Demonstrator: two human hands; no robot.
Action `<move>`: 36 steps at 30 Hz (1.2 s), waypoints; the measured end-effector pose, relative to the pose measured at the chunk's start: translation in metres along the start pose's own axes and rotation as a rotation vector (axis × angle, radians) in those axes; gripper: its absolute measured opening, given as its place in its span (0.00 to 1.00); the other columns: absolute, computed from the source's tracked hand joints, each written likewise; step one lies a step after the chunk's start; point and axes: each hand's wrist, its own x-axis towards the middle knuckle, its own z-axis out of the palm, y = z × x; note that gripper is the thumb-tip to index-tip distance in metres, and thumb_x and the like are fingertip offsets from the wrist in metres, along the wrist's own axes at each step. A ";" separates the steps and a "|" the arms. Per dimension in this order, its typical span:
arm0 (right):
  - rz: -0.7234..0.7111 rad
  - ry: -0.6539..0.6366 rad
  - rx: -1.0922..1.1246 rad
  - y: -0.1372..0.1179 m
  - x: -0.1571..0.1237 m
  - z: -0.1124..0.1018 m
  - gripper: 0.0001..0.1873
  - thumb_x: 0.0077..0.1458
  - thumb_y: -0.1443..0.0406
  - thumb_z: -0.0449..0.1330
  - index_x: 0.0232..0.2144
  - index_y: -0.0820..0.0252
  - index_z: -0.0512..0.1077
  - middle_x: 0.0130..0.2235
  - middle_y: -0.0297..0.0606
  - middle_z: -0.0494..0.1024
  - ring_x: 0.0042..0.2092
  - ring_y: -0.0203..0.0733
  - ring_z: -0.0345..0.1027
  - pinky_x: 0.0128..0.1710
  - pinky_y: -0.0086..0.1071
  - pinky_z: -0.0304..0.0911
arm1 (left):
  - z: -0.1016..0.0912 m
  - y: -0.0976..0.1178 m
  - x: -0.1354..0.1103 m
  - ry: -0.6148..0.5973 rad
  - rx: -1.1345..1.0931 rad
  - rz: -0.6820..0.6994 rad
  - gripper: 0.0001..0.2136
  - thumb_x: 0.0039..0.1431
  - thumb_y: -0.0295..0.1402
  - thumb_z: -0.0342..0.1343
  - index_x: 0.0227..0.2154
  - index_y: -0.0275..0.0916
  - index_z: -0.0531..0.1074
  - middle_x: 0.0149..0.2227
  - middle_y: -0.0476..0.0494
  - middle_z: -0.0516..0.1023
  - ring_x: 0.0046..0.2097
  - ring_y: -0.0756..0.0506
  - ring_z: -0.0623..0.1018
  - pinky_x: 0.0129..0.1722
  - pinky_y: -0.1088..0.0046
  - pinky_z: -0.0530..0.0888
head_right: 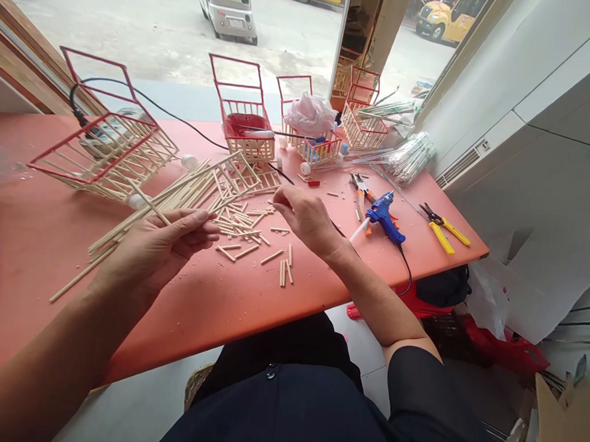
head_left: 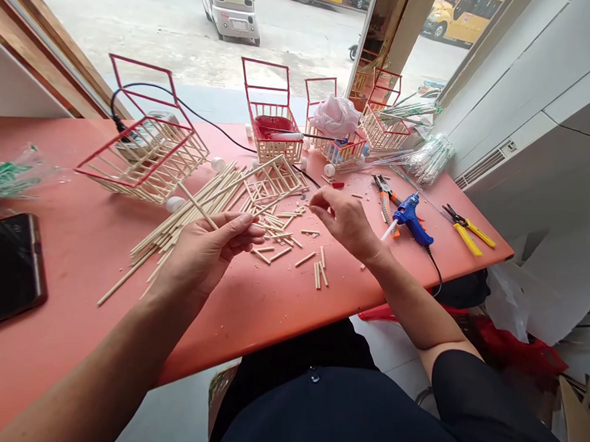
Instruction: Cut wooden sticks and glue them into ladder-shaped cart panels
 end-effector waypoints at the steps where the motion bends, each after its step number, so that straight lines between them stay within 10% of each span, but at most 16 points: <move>1: -0.047 0.075 0.059 0.001 -0.002 0.000 0.03 0.71 0.69 0.64 0.42 0.62 0.78 0.40 0.39 0.84 0.37 0.38 0.70 0.41 0.32 0.62 | 0.001 -0.001 0.000 -0.003 -0.007 -0.017 0.18 0.31 0.36 0.83 0.27 0.37 0.85 0.25 0.47 0.86 0.27 0.51 0.83 0.34 0.80 0.82; 13: -0.301 0.288 0.002 -0.025 -0.009 0.005 0.10 0.78 0.66 0.58 0.43 0.59 0.78 0.42 0.40 0.82 0.45 0.40 0.76 0.50 0.35 0.71 | 0.004 -0.006 -0.007 -0.028 0.056 0.023 0.17 0.39 0.39 0.82 0.30 0.38 0.84 0.27 0.45 0.87 0.29 0.46 0.85 0.30 0.75 0.81; 36: -0.251 0.271 -0.092 -0.019 -0.009 0.002 0.12 0.78 0.63 0.59 0.42 0.56 0.81 0.42 0.41 0.81 0.47 0.44 0.74 0.54 0.40 0.71 | 0.009 -0.005 -0.019 -0.038 0.167 0.068 0.17 0.43 0.45 0.81 0.29 0.38 0.87 0.29 0.42 0.88 0.31 0.45 0.84 0.33 0.72 0.77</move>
